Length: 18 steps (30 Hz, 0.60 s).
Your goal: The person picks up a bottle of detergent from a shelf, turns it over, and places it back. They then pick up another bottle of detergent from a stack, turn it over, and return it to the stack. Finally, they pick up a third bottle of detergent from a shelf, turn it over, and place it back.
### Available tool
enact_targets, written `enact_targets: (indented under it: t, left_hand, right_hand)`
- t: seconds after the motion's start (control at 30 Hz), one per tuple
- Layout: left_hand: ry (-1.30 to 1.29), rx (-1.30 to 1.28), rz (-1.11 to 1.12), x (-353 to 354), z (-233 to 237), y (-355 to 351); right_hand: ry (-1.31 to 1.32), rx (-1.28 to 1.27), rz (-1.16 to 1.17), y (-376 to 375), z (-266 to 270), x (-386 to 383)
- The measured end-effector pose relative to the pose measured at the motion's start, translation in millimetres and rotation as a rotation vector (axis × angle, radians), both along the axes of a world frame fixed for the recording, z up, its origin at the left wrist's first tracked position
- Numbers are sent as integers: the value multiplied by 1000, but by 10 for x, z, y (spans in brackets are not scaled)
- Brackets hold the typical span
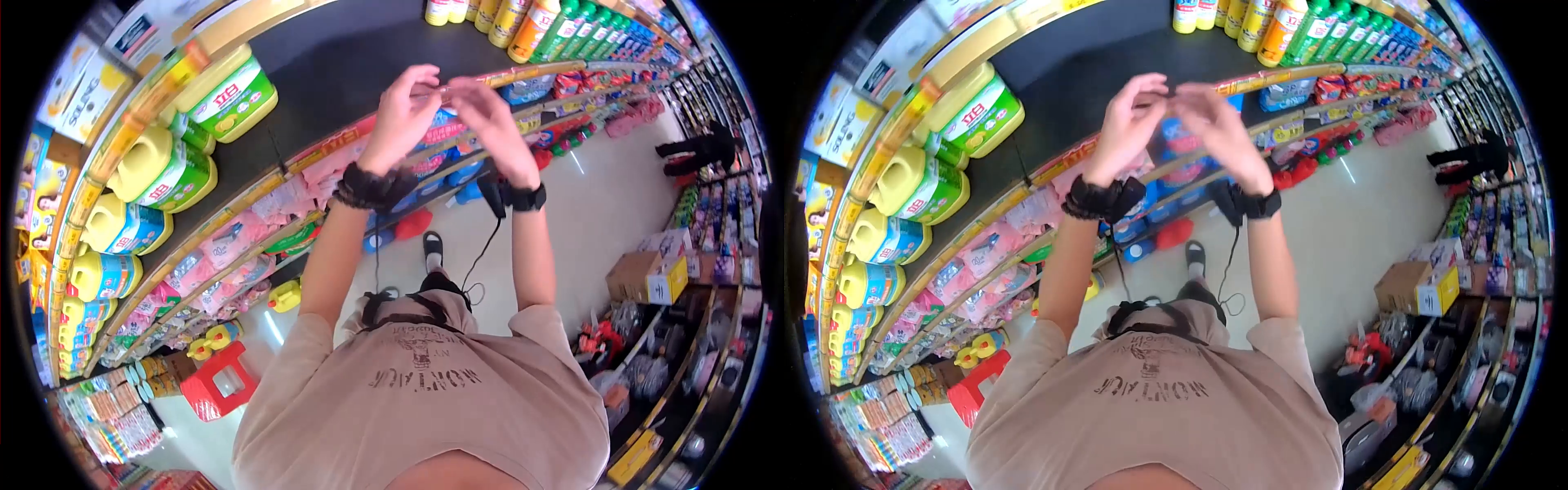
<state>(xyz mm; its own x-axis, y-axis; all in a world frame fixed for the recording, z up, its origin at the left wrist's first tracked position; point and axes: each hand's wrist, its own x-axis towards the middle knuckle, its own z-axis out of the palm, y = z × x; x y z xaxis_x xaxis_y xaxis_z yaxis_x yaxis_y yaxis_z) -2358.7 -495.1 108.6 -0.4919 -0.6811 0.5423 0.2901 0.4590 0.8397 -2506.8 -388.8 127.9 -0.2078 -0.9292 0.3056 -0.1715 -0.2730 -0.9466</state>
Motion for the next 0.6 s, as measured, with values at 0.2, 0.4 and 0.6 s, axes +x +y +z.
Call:
enact_targets:
  t: [0.2, 0.4, 0.6]
  left_hand:
    - [-176, -24, 156, -996, 384, -944]
    - [-275, 79, 277, -1802, 366, -1994]
    - [-50, 199, 204, -2067, -134, -2582]
  right_hand:
    - [-323, -11, -19, -1211, 233, -1063]
    - [-183, -34, -118, -2132, 179, -1742]
    - [-196, -111, -43, -2480, 45, -1910]
